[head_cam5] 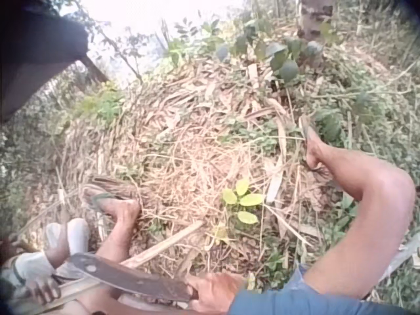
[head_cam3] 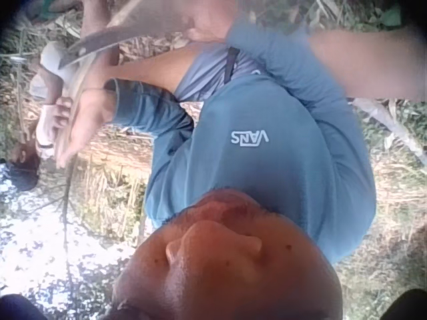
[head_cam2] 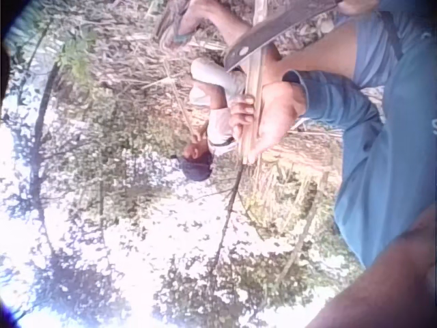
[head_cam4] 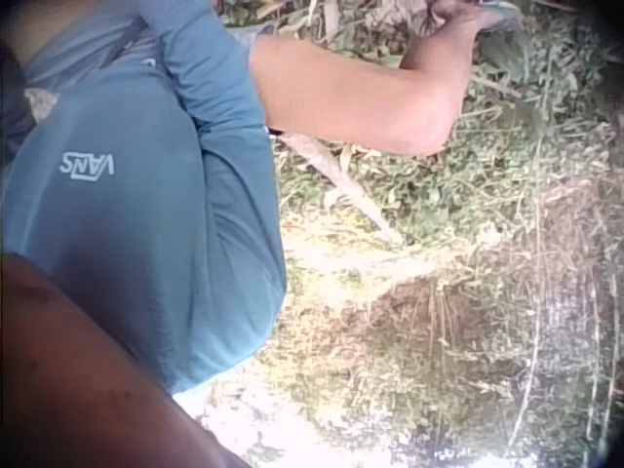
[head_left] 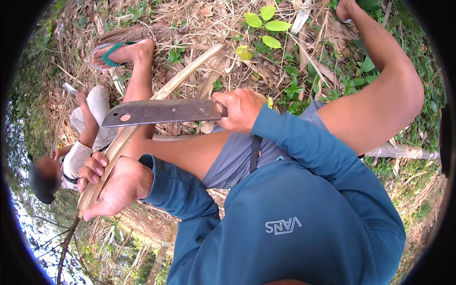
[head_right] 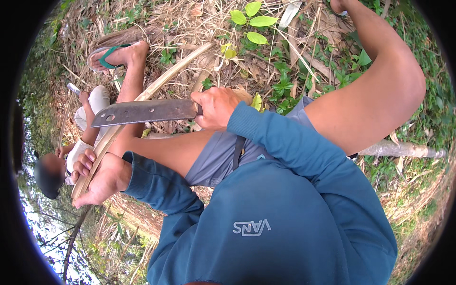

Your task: The person sits on the ground and uses a machete to shave and shape a piece of bamboo. They repeatedly scrape the bamboo with the blade to thin and smooth it.

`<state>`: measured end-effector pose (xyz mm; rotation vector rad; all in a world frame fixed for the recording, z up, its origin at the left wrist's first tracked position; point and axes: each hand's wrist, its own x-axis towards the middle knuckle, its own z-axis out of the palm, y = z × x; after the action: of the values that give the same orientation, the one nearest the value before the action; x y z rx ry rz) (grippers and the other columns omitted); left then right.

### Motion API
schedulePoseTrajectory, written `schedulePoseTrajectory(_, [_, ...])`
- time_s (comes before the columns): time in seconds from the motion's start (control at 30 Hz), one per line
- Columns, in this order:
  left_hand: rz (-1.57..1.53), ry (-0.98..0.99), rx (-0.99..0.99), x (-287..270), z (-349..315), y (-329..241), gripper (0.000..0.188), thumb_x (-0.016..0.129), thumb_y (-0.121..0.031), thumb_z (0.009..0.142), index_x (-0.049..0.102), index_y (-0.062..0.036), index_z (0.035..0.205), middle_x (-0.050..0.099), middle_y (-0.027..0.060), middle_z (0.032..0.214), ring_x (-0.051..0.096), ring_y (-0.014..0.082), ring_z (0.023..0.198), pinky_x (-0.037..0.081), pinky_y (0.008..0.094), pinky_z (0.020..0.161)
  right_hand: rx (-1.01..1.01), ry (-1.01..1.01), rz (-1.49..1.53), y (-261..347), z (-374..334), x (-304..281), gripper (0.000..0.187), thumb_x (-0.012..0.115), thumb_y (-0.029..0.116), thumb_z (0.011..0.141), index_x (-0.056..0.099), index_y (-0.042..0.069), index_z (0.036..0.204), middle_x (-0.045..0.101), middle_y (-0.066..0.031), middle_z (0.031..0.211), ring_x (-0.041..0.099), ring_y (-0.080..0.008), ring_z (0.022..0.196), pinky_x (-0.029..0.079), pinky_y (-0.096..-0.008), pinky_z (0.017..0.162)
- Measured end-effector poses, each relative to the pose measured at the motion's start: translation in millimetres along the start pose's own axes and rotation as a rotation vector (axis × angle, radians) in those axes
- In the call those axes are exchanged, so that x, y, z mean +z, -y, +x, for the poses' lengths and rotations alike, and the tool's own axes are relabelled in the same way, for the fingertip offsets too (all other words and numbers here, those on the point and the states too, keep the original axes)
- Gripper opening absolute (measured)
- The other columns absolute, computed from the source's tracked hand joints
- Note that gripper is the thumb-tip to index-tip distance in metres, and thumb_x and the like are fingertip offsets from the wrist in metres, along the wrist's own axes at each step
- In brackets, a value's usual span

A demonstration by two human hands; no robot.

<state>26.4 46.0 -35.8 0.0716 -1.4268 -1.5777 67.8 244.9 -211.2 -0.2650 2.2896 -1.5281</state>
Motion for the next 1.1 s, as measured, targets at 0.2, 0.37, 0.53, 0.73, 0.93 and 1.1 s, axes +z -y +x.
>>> schedulePoseTrajectory(0.2, [-0.056,0.064,-0.002,-12.8,3.0,10.6,0.068,0.029,-0.072,0.091,0.044,-0.0067,0.083,0.035,0.0023,0.065,0.032,0.0137,0.056,0.028,0.0264,0.05,0.147,-0.039,-0.008,-33.4,9.8,4.8,0.021,0.062,0.025,0.077,0.061,0.004,0.08,0.058,-0.0203,0.058,0.061,-0.0408,0.061,0.05,-0.0483,0.062])
schedulePoseTrajectory(0.37, [0.029,0.06,0.025,0.4,-4.5,-4.0,0.068,0.032,-0.073,0.09,0.043,-0.0061,0.084,0.036,0.002,0.066,0.033,0.014,0.059,0.03,0.0279,0.054,0.098,-0.074,-0.026,-28.5,3.1,5.2,0.019,0.062,0.024,0.076,0.059,0.005,0.077,0.058,-0.0207,0.058,0.061,-0.041,0.061,0.049,-0.0496,0.063])
schedulePoseTrajectory(0.53, [0.03,0.042,-0.01,1.7,-2.5,9.3,0.068,0.034,-0.073,0.089,0.044,-0.0064,0.084,0.036,0.002,0.067,0.033,0.0148,0.059,0.03,0.029,0.055,0.189,-0.081,-0.031,-37.2,7.5,4.1,0.015,0.06,0.018,0.073,0.057,0.004,0.077,0.057,-0.0205,0.059,0.059,-0.0432,0.06,0.049,-0.0501,0.062])
schedulePoseTrajectory(0.73, [-0.065,0.118,-0.04,5.5,-4.9,-1.4,0.066,0.034,-0.071,0.09,0.044,-0.0067,0.084,0.037,0.0028,0.069,0.035,0.0154,0.062,0.032,0.0298,0.057,0.163,-0.098,-0.038,-50.6,18.6,3.4,0.017,0.063,0.019,0.072,0.057,0.004,0.078,0.059,-0.0209,0.062,0.06,-0.0429,0.064,0.049,-0.05,0.063])
schedulePoseTrajectory(0.93, [-0.017,0.113,-0.024,6.5,-7.1,-0.4,0.066,0.033,-0.071,0.09,0.044,-0.0069,0.083,0.037,0.0022,0.069,0.035,0.0151,0.061,0.032,0.0296,0.058,0.17,-0.031,-0.032,-28.9,8.3,0.6,0.023,0.06,0.024,0.073,0.063,0.005,0.086,0.063,-0.0225,0.068,0.064,-0.0422,0.07,0.052,-0.0495,0.071])
schedulePoseTrajectory(1.1, [-0.005,0.119,-0.084,4.7,-3.0,2.6,0.065,0.034,-0.071,0.091,0.044,-0.0075,0.083,0.037,0.002,0.069,0.035,0.0152,0.061,0.033,0.03,0.058,0.274,-0.09,-0.059,-59.9,25.3,-1.1,0.013,0.059,0.019,0.077,0.059,0.006,0.08,0.059,-0.0203,0.061,0.06,-0.0422,0.064,0.049,-0.0496,0.065])
